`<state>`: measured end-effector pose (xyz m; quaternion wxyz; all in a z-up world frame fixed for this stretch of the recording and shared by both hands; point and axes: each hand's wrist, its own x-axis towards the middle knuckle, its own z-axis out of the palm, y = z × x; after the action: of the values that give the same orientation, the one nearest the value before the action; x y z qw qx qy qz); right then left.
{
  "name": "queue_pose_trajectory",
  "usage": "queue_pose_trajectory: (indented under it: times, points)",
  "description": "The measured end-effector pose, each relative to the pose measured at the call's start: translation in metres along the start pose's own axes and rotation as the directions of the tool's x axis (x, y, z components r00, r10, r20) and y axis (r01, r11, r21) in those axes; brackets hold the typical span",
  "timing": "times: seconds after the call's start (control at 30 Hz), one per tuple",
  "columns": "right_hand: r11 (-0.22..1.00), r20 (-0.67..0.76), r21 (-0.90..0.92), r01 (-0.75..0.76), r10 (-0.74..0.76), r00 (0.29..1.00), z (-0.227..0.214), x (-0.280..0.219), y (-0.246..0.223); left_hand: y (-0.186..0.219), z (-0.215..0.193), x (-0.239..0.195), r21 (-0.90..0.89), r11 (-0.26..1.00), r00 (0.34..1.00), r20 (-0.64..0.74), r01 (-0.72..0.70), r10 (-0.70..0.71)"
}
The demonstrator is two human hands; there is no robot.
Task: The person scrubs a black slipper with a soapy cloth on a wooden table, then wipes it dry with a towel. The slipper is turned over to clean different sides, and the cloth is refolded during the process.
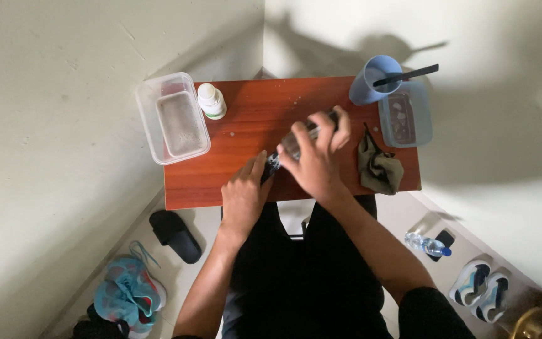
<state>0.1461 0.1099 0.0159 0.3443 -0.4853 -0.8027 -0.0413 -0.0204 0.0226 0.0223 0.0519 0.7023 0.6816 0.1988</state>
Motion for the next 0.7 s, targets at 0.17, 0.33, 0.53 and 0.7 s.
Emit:
queue_pose_trajectory:
  times: [0.17, 0.33, 0.53, 0.7]
  points:
    - [0.983, 0.05, -0.063, 0.172, -0.169, 0.984, -0.002, -0.011, -0.028, -0.005, 0.015, -0.005, 0.004, 1.0, 1.0, -0.016, 0.025, -0.025]
    - [0.988, 0.025, -0.152, 0.026, -0.022, 0.999, -0.016, 0.018, 0.013, -0.009, 0.019, -0.007, -0.112, 0.991, 0.997, 0.031, 0.067, -0.064]
    - [0.983, 0.052, -0.139, 0.12, -0.114, 0.992, -0.01, 0.003, -0.02, -0.007, 0.018, -0.007, -0.078, 0.993, 0.995, 0.054, 0.084, -0.08]
    - [0.984, 0.082, -0.064, 0.169, -0.163, 0.983, -0.003, 0.006, -0.005, -0.008, 0.014, -0.005, -0.094, 0.99, 0.993, 0.063, 0.101, -0.095]
